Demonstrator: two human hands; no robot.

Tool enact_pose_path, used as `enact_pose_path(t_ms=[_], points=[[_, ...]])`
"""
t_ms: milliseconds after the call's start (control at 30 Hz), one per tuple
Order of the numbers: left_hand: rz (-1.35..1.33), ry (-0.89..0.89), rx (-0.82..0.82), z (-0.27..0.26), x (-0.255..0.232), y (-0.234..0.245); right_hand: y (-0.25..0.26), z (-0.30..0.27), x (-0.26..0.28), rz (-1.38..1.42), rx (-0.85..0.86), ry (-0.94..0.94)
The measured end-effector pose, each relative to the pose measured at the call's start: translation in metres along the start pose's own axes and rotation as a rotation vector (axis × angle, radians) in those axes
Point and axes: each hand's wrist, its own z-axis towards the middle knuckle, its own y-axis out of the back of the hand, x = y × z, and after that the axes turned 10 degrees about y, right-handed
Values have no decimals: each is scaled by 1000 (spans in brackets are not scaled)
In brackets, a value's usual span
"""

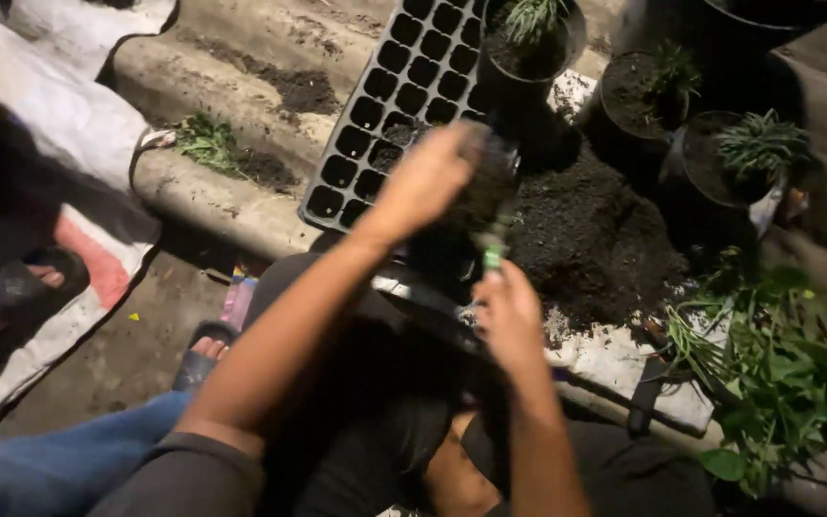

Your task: The person scoops soil into a small pot and plants a seedling, then uses shears to trim a larger plant. They subsequently fill a seedling tray with soil using a trowel and their hands.

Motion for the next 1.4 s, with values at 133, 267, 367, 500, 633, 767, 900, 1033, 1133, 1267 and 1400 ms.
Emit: enact_pose_path(t_ms=[133, 267, 367, 500, 633, 767, 900, 1033, 1133, 1267, 1400], points=[[77, 57, -194, 2, 43, 39, -64, 8, -4, 133, 84, -110], [-132, 142, -149, 1, 43, 59, -111, 3, 25, 12, 110, -193], [-218, 114, -122, 4, 61, 44, -137, -3, 54, -7, 67, -188], [-160, 133, -122, -4, 43, 37, -157, -1, 74, -68, 107, -19], [-173, 148, -160, -3, 38, 45, -165, 2, 60, -275, 80, 147], [156, -72, -247, 10, 85, 40, -138, -2, 59, -367, -25, 279], [527, -174, -279, 2, 72, 23, -92, -9, 78, -348, -113, 293], [846, 144, -179, -19, 59, 6, -33, -25, 93, -445, -104, 145], [874, 114, -311, -20, 78, -4, 18, -40, 85, -511, -79, 77], [885, -14, -423, -1, 85, -3, 88, -60, 21, -618, -133, 193], [932, -155, -334, 14, 94, -2, 111, -62, -5, -495, -216, 49]])
